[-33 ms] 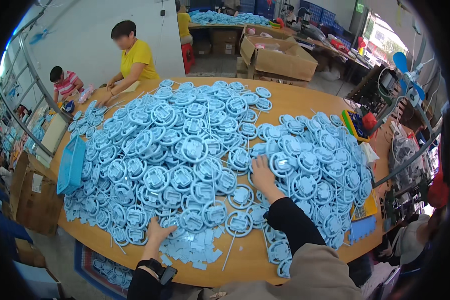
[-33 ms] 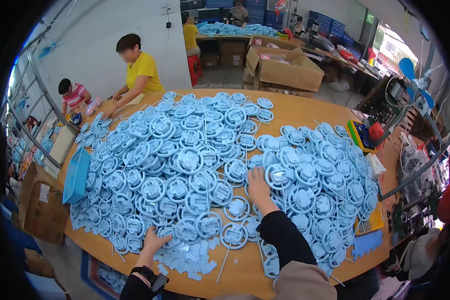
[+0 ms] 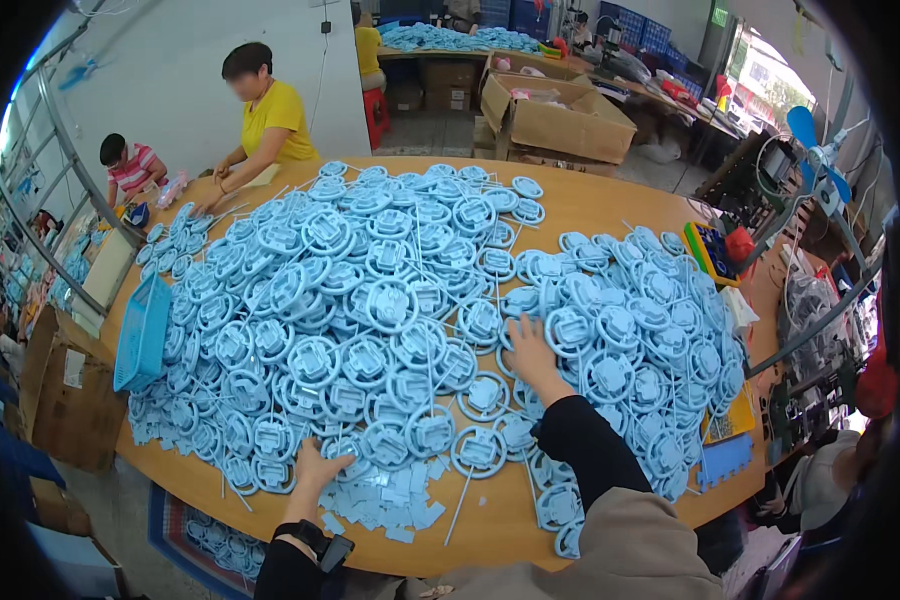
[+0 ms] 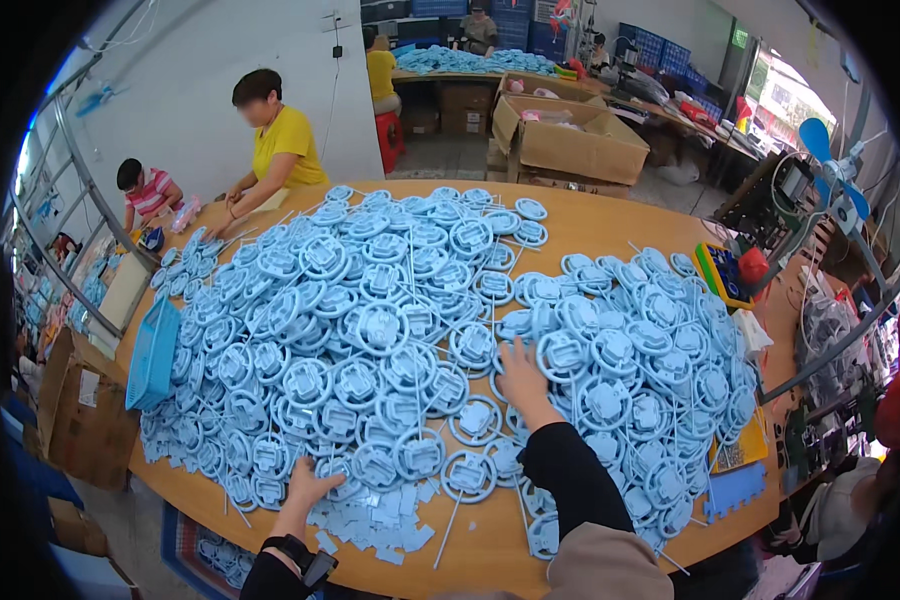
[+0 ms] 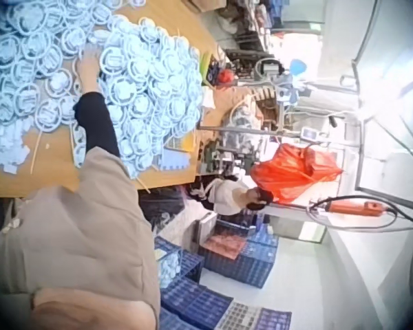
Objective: The person assembles blue plastic components by hand, fitting a rectangular plate into a circular frame and inserting a thin blue rod. They repeat this process multiple times, placing each finished unit back onto the table.
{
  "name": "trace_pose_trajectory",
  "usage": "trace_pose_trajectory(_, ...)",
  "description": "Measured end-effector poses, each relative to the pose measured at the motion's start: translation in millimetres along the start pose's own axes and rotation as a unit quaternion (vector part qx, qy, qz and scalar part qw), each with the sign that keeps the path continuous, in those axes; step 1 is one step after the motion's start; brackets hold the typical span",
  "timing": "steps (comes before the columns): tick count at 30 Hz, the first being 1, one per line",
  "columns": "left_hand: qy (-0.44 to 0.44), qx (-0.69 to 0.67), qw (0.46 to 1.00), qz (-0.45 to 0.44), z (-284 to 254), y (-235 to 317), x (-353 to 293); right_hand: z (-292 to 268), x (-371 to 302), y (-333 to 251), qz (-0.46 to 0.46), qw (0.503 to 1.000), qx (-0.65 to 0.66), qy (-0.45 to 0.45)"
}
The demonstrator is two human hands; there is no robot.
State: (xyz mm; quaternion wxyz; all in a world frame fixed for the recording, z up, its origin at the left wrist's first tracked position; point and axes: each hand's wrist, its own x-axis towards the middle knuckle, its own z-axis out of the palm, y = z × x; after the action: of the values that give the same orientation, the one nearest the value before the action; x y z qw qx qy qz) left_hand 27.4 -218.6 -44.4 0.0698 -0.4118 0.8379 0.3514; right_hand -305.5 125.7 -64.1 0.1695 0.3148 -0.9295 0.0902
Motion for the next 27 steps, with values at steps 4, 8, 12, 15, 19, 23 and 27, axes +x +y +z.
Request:
trace_pose_trajectory(4, -0.048, -0.023, 0.997, -0.051, -5.1, 5.5, 7.2, -20.3, 15.3, 23.1, 0.165, 0.972, 0.041, -0.163)
trace_pose_trajectory(8, -0.083, -0.15, 0.982, -0.077, 0.8, -9.2, 16.7, -65.1, 59.8, -33.7, 0.136, 0.941, -0.022, -0.31)
trace_pose_trajectory(12, -0.077, -0.232, 0.963, -0.11, -5.7, -1.1, 13.5, -9.5, 65.6, -40.9, 0.006, 0.987, -0.007, -0.158)
trace_pose_trajectory(15, -0.177, -0.493, 0.835, -0.17, -28.9, 5.3, -0.7, -10.8, 91.9, -41.6, 0.088, 0.956, 0.082, -0.269)
trace_pose_trajectory(19, -0.232, -0.612, 0.733, -0.183, -30.4, -31.8, -24.7, -45.7, 110.8, -66.8, 0.19, 0.806, 0.469, -0.307)
trace_pose_trajectory(23, -0.239, -0.656, 0.699, -0.155, -35.8, -22.5, -73.2, -75.7, 69.3, -143.4, 0.173, 0.856, 0.456, -0.17)
trace_pose_trajectory(27, -0.328, -0.64, 0.686, -0.114, -37.3, -18.4, -118.2, -95.3, 28.9, -204.9, 0.111, 0.91, 0.395, -0.05)
